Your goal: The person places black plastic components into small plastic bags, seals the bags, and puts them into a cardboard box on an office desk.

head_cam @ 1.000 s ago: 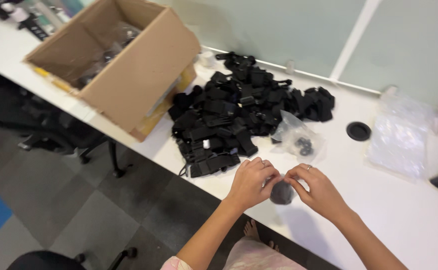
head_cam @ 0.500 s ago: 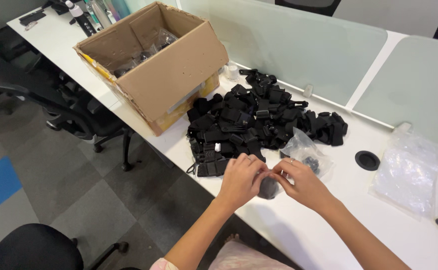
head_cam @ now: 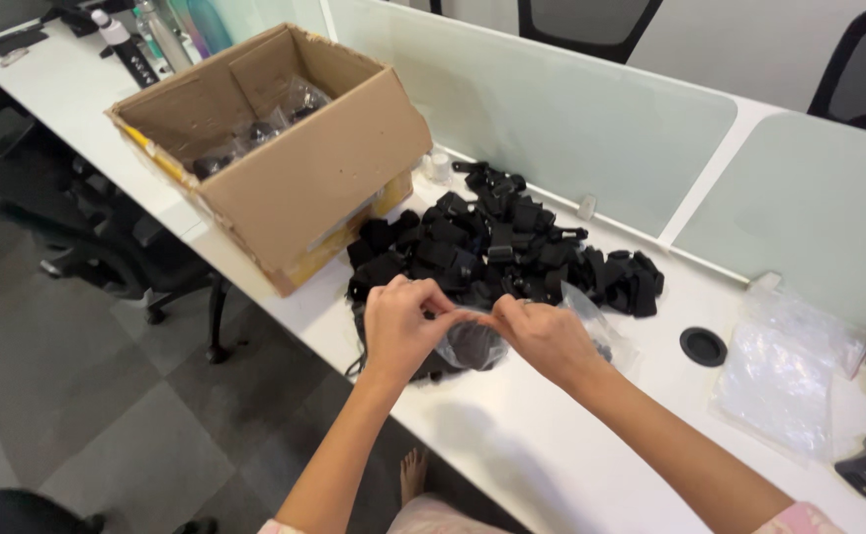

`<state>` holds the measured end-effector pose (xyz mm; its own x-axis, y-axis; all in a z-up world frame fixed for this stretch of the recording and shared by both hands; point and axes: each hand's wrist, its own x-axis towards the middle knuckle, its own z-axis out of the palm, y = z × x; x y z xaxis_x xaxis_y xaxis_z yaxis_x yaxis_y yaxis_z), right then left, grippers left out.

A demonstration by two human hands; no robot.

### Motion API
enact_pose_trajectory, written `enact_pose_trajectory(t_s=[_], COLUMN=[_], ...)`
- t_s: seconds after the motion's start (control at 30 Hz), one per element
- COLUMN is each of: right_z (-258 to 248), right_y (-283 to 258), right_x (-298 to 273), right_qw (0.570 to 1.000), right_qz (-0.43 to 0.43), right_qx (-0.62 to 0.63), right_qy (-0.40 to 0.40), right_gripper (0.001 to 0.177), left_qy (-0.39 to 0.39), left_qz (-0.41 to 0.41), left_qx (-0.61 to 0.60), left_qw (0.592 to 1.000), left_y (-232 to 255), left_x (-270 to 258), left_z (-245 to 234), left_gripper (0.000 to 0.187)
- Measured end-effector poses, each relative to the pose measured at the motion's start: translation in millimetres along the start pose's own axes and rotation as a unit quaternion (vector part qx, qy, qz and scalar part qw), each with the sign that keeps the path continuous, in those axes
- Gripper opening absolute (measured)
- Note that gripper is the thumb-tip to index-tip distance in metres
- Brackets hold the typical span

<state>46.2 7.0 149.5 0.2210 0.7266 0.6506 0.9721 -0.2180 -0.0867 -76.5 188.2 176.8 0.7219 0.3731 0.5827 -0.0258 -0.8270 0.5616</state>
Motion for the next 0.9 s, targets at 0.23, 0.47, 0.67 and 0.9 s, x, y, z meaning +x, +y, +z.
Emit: enact_pose_trajectory(t_s=[0.23, 0.47, 0.67, 0.9], right_z=[31, 63, 103, 172], right_y=[20, 21, 38, 59], right_x=[87, 199, 289, 375], right_qw=[0.998, 0.935, 0.784, 0.779], right_qz=[-0.041, 0.2, 0.288, 0.315], right_qx=[-0.025, 0.283, 0.549, 0.537], right_qy=[-0.043, -0.075, -0.036, 0.068], right_gripper=[0.043, 0.047, 0.051, 0.05], left_qy=[0.051, -0.034, -0.204, -0.143], left_qz=[0.036, -0.107, 0.039, -0.135], left_qx=[-0.012, -0.075, -0.412, -0.373], left_qw=[0.998, 0.991, 0.887, 0.907], left_y=[-56, -134, -186, -274], left_x=[64, 170, 230, 313], left_z=[-31, -79, -109, -137], left_gripper=[0.038, 0.052, 0.086, 0.046])
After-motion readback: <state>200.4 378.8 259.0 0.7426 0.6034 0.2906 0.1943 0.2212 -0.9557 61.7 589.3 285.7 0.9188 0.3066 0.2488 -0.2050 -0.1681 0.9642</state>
